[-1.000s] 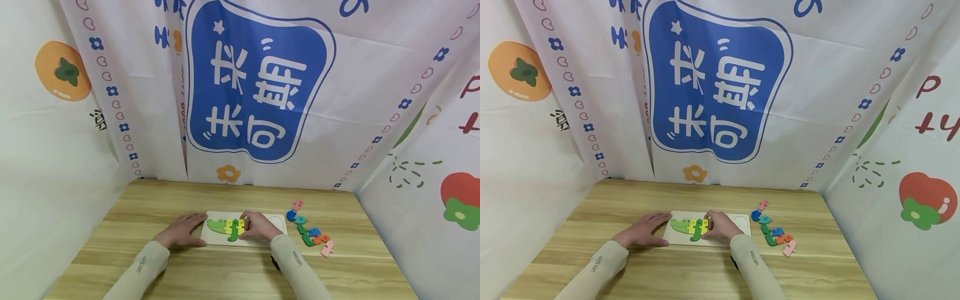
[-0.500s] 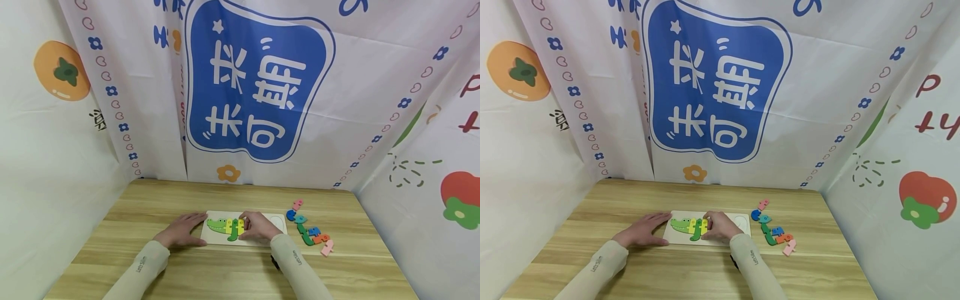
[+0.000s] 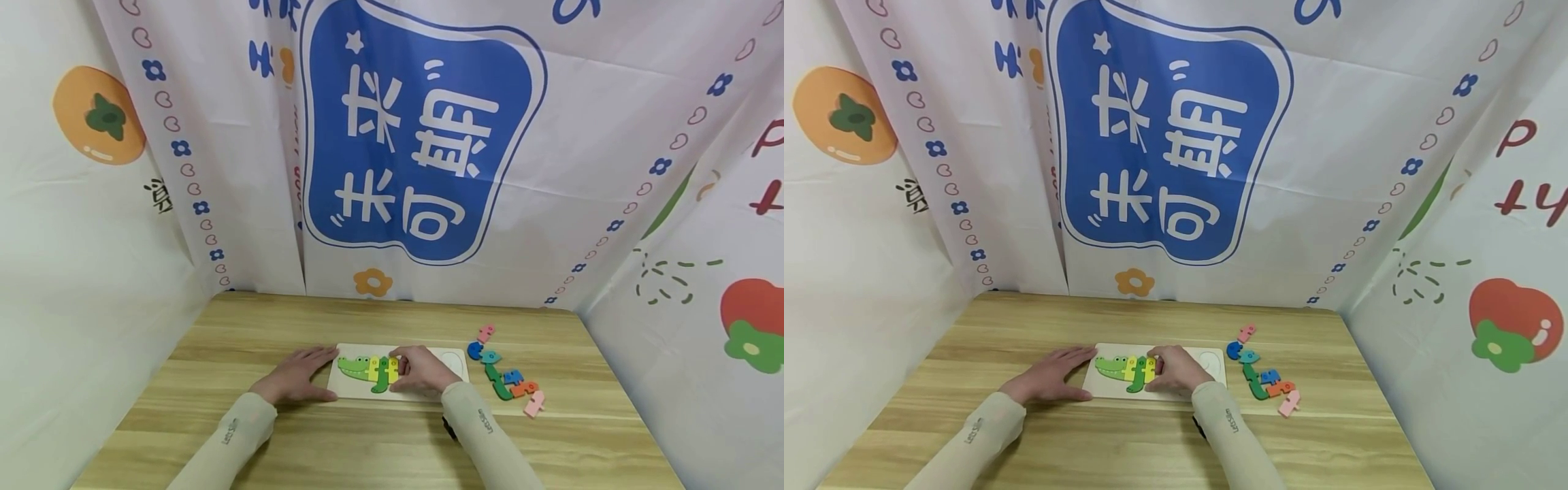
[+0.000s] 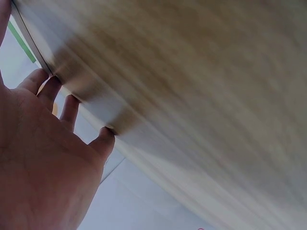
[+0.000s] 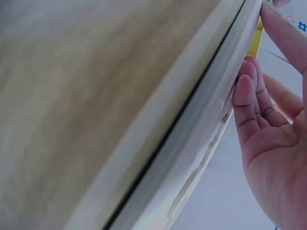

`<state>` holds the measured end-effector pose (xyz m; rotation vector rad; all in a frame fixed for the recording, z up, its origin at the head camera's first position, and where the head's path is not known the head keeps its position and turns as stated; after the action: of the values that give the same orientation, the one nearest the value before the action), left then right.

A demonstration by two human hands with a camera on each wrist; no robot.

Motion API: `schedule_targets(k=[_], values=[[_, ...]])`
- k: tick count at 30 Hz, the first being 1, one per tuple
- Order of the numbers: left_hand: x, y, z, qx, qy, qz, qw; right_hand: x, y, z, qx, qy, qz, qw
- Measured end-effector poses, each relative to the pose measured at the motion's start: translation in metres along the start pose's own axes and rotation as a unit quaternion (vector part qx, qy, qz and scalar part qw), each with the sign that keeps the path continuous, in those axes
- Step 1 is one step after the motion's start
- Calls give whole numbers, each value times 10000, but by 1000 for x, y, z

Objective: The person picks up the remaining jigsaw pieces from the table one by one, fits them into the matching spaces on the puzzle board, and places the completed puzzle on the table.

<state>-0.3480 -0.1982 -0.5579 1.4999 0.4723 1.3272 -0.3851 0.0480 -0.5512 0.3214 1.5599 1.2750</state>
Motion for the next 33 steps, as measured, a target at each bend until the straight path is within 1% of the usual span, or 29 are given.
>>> schedule_targets(k=[5, 8, 14, 19, 22, 25, 28, 31, 33], values=[[-1, 0, 0, -11, 13, -22, 10000, 0, 0, 2, 0, 22, 152, 9999], [-3, -1, -1, -7, 25, -39, 10000, 3, 3, 8, 32, 3, 277, 9996], [-5, -1, -3, 36, 29, 13, 10000, 17, 20, 28, 284, 75, 405, 9987], [-4, 0, -3, 57, 20, 4, 10000, 43, 39, 52, 643, 73, 461, 9968], [-4, -1, -3, 64, 13, -6, 10000, 62, 48, 67, 834, 3, 325, 9960], [-4, -1, -2, 61, 22, 5, 10000, 80, 57, 80, 955, -129, 199, 9951], [-4, -1, -2, 60, 21, 35, 10000, 97, 68, 90, 1157, -246, 154, 9929], [-3, 0, -2, 66, 4, 53, 10000, 113, 78, 98, 1317, -432, 155, 9902], [-2, 0, -3, 59, -13, 61, 10000, 124, 83, 103, 1352, -631, 71, 9888]])
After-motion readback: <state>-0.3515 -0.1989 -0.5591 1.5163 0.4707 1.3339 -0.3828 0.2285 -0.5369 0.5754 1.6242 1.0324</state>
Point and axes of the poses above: each hand's wrist, its own z-axis away from the middle knuckle, its own y-axis out of the back of the hand, x = y × z, the point moved 8 cm from there along -z, towards the middle knuckle, and after that the axes turned 5 degrees about z, right-handed, at the moved point
